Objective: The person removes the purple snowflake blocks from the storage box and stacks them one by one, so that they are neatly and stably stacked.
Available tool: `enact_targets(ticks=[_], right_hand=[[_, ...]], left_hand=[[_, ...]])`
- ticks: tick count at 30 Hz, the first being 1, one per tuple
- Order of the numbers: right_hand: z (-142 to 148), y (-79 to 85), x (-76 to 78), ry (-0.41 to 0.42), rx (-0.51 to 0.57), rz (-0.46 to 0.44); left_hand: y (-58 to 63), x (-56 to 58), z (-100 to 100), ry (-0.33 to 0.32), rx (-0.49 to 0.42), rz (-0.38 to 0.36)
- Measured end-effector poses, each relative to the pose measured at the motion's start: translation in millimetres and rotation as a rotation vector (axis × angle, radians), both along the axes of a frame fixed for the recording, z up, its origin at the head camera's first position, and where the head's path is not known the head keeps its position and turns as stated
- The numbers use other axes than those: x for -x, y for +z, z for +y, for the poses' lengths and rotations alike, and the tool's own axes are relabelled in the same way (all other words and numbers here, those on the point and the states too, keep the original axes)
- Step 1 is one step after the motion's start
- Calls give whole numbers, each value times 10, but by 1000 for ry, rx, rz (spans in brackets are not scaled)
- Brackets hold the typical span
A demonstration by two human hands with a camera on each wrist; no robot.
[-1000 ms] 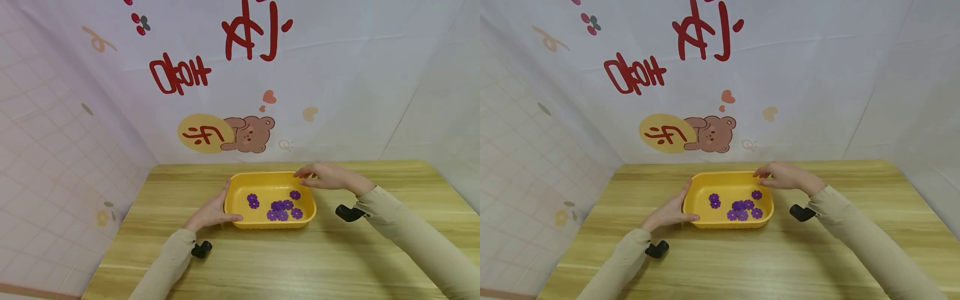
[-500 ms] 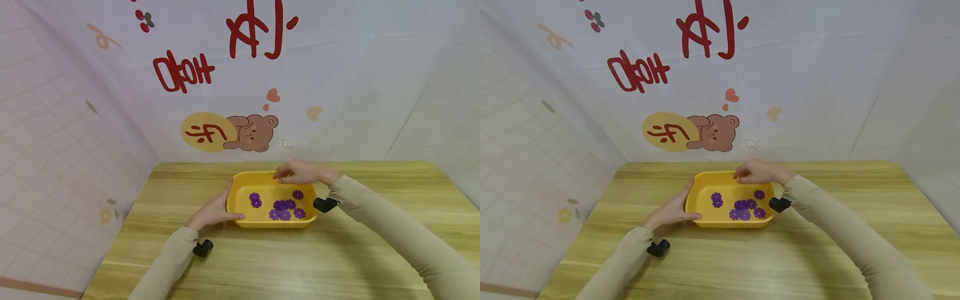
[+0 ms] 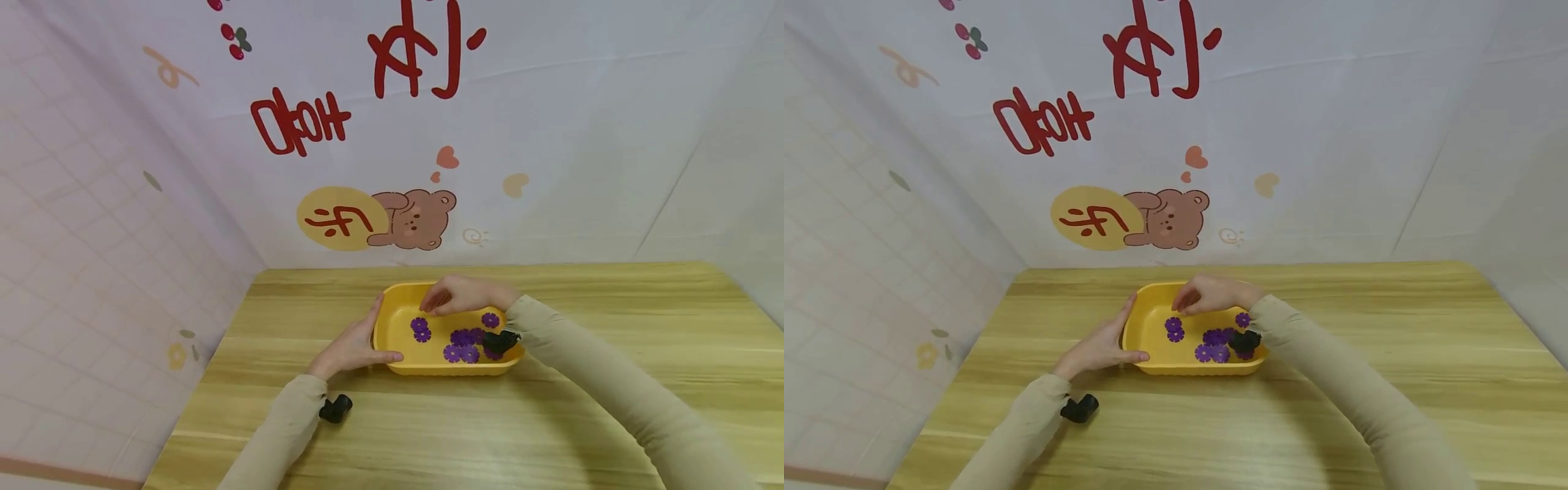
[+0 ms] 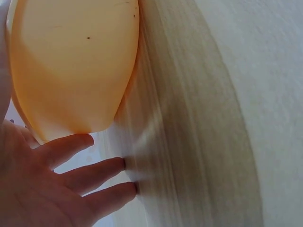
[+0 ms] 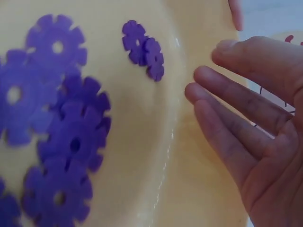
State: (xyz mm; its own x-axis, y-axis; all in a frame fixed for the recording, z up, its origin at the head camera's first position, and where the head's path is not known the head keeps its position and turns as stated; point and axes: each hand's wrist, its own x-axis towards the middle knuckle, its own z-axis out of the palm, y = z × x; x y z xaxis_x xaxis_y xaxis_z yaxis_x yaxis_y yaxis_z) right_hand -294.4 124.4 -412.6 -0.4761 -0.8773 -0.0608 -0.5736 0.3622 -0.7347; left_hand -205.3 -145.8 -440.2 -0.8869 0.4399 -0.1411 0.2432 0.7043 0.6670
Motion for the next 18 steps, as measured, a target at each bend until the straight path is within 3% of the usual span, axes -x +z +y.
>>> enact_targets(ticks=[12,18], right_hand=[[-142,-214,44,8,44,-72],[-157,-194,-13,-14,9,-82]], left_hand=[[-47,11,-31,-15,-51,-3],[-58,12,-44,-32,-57,11]])
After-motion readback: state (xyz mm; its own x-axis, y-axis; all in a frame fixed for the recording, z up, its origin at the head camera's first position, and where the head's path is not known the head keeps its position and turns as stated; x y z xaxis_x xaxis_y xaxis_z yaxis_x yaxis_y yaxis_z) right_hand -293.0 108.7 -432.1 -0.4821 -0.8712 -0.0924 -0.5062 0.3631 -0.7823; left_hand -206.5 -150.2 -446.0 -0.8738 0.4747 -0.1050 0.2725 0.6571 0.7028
